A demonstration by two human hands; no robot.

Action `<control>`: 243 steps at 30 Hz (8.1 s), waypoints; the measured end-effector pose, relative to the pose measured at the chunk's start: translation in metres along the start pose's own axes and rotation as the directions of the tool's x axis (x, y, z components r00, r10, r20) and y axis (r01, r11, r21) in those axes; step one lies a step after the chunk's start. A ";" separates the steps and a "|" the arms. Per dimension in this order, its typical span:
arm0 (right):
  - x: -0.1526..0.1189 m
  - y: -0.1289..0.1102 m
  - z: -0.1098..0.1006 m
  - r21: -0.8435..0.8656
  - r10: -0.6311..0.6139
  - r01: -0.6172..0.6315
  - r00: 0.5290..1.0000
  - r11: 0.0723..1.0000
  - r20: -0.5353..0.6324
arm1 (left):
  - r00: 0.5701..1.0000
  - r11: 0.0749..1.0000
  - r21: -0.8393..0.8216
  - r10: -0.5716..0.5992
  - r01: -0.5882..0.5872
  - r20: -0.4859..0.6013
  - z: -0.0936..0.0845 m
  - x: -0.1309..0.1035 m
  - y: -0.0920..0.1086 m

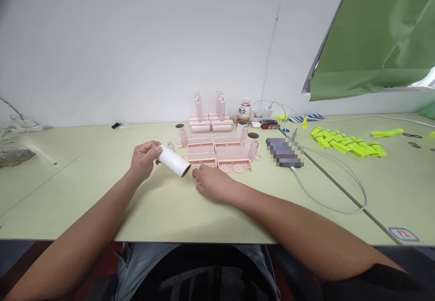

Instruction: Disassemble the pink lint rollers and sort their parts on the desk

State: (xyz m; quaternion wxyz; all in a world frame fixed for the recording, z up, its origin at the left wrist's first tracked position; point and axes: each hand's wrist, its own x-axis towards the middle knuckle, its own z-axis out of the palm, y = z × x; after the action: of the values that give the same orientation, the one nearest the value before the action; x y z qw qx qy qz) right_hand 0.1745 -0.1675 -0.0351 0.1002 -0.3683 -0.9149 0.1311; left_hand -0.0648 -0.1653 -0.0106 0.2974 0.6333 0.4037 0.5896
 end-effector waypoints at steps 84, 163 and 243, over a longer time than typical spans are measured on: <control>0.009 0.022 -0.033 -0.187 0.227 -0.259 0.958 0.948 -0.176 | 0.935 0.977 0.107 -0.206 0.182 0.288 0.007 -0.009 0.009; 0.008 -0.004 -0.011 0.960 0.036 -0.267 0.964 0.081 0.265 | 0.575 0.965 0.147 -0.248 0.218 0.779 -0.001 -0.004 0.021; 0.009 -0.008 0.000 0.991 0.216 0.113 0.968 0.072 -0.127 | 0.976 0.692 0.708 -0.216 0.141 0.017 0.003 0.008 -0.036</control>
State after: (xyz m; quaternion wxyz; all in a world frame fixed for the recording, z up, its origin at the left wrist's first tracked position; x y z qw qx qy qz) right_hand 0.1628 -0.1672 -0.0319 0.4291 -0.2462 -0.5461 0.6760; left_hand -0.0681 -0.1406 -0.0378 0.1096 0.6847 0.6415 0.3281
